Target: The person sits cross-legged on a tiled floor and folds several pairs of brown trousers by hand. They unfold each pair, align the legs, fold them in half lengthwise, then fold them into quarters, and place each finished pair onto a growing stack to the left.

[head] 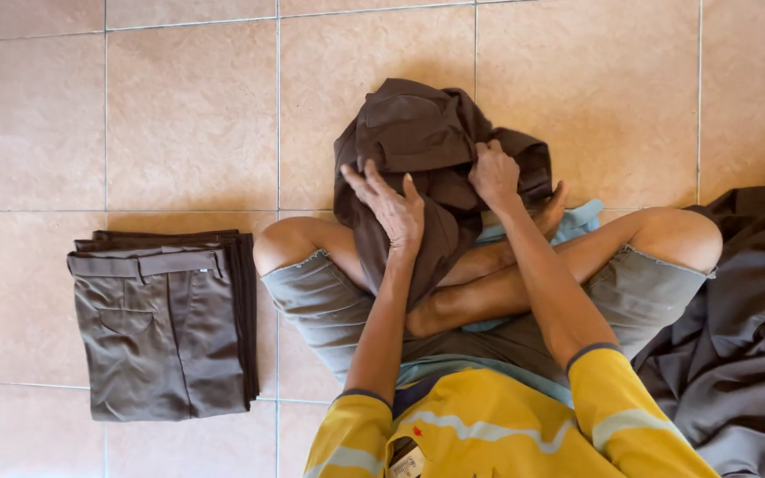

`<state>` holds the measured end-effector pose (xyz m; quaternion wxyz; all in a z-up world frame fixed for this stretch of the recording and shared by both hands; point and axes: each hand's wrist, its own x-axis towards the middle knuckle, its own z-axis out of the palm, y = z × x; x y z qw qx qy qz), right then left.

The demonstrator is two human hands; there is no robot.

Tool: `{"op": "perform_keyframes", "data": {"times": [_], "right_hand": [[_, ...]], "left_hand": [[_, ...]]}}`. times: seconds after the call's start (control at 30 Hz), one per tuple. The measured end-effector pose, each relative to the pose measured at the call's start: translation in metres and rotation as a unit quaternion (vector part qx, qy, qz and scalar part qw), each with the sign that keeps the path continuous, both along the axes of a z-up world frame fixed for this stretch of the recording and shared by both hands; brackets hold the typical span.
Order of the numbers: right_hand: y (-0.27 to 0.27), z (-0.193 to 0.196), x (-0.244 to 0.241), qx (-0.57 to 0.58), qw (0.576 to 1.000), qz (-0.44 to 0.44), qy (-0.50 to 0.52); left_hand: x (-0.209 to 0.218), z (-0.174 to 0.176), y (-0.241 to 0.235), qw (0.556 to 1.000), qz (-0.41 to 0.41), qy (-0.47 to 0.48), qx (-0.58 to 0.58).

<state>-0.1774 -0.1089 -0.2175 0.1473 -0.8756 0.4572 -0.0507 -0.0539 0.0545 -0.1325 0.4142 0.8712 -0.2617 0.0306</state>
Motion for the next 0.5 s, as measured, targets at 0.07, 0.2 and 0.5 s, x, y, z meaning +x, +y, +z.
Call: {"op": "perform_keyframes", "data": {"times": [0.07,0.2,0.5], "right_hand": [[-0.003,-0.040,-0.008,0.040,0.998,0.019,-0.042],[-0.039,0.001,-0.032,0.350,0.745,-0.258,-0.506],[-0.065,0.016,-0.124,-0.038,0.937,-0.197,-0.284]], "left_hand": [[0.013,-0.030,0.005,0.993,0.059,0.077,-0.068],[0.030,-0.026,0.012,0.947,0.080,0.248,-0.191],[0.006,-0.020,0.002,0.972,-0.196,0.016,0.131]]}}
